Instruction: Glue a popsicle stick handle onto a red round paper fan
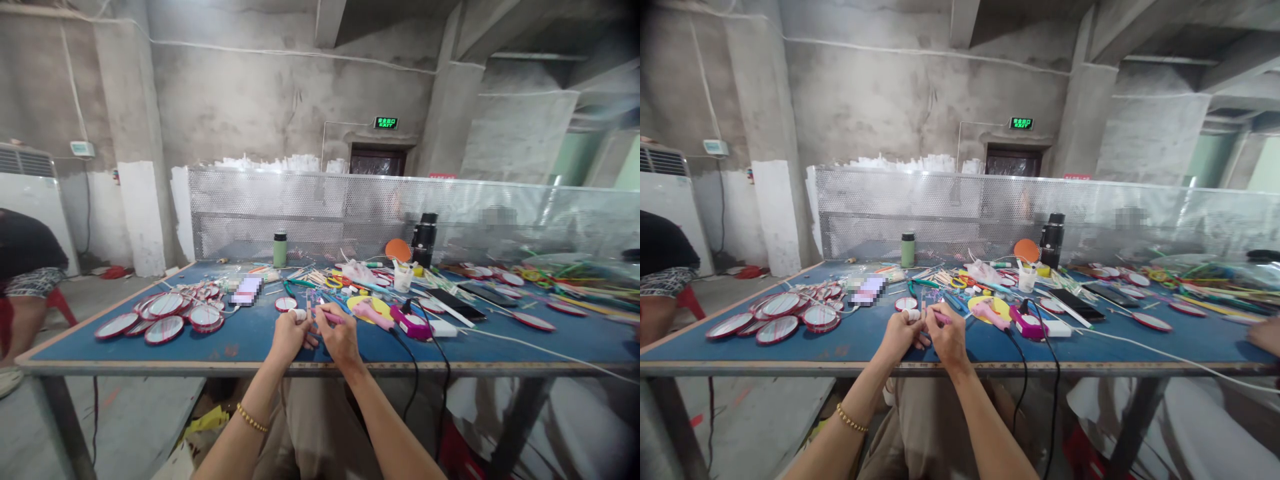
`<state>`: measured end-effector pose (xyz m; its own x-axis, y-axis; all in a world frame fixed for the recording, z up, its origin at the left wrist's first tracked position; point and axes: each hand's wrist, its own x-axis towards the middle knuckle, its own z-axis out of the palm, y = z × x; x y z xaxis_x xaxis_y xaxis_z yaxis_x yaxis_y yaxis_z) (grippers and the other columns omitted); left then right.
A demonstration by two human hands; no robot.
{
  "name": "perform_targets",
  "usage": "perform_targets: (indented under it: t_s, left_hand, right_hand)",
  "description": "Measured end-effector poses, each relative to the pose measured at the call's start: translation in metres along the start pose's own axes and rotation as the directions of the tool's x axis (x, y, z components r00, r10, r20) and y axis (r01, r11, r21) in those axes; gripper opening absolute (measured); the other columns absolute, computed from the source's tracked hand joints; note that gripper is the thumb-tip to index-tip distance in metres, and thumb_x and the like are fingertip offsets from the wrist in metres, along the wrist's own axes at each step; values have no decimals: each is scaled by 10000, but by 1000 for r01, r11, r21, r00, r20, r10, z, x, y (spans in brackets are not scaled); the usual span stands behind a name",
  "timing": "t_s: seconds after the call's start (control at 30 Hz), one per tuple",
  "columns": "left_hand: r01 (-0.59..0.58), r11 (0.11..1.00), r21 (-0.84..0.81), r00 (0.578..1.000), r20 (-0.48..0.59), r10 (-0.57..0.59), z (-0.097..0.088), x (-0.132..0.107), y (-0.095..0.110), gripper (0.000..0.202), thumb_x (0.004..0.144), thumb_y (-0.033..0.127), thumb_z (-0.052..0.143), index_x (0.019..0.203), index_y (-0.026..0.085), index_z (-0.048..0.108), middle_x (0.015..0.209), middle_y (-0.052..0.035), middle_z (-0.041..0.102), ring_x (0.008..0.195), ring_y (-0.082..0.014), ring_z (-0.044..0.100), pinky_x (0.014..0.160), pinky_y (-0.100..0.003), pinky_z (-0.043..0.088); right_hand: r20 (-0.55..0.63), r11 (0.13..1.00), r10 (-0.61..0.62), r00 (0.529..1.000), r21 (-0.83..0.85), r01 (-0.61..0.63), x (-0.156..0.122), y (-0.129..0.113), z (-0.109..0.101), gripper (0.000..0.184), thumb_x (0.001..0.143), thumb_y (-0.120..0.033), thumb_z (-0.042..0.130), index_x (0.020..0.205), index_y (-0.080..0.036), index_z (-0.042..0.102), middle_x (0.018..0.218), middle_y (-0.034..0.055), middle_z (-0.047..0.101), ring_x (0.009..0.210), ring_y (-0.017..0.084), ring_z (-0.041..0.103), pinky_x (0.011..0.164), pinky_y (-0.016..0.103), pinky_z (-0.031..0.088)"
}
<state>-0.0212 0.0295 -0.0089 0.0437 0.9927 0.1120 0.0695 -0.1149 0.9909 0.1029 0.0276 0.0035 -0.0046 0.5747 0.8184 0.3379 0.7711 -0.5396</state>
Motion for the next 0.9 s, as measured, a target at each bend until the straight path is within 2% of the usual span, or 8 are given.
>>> perform_targets:
  t_s: [0.2,0.4,0.67,0.9]
  left_hand:
    - [0,1000,-10,1000,11,0,-1,0,1,245,964,337,600,1099,135,636,974,-44,681,745,-139,662,649,-296,578]
    - [-11,1000,-17,1000,10,11,-1,0,0,222,965,326,603,1060,130,641,914,-27,677,681,-118,645,593,-261,563]
    - [-3,1000,-18,1000,7,4,-1,1,-1,236,963,333,603,1085,133,637,955,-38,680,724,-132,656,632,-286,573]
    - [11,1000,-11,1000,14,-11,-1,0,-1,262,962,342,602,1124,139,632,1021,-56,681,798,-157,670,695,-326,584]
  right_hand:
    - [-8,1000,0,1000,-9,0,1,1,1,222,915,-335,549,763,-206,647,649,-4,655,511,135,596,513,232,482]
    - [-33,1000,3,999,-14,-4,1,1,0,236,917,-357,553,753,-208,635,646,0,653,527,142,592,516,233,475]
    - [-48,1000,-3,999,-14,2,0,-1,-1,261,925,-369,549,737,-204,627,653,7,650,591,156,602,583,246,489]
    - [-16,1000,-11,1000,-9,11,0,-1,0,235,919,-347,553,757,-206,649,646,-7,640,535,137,577,544,240,486]
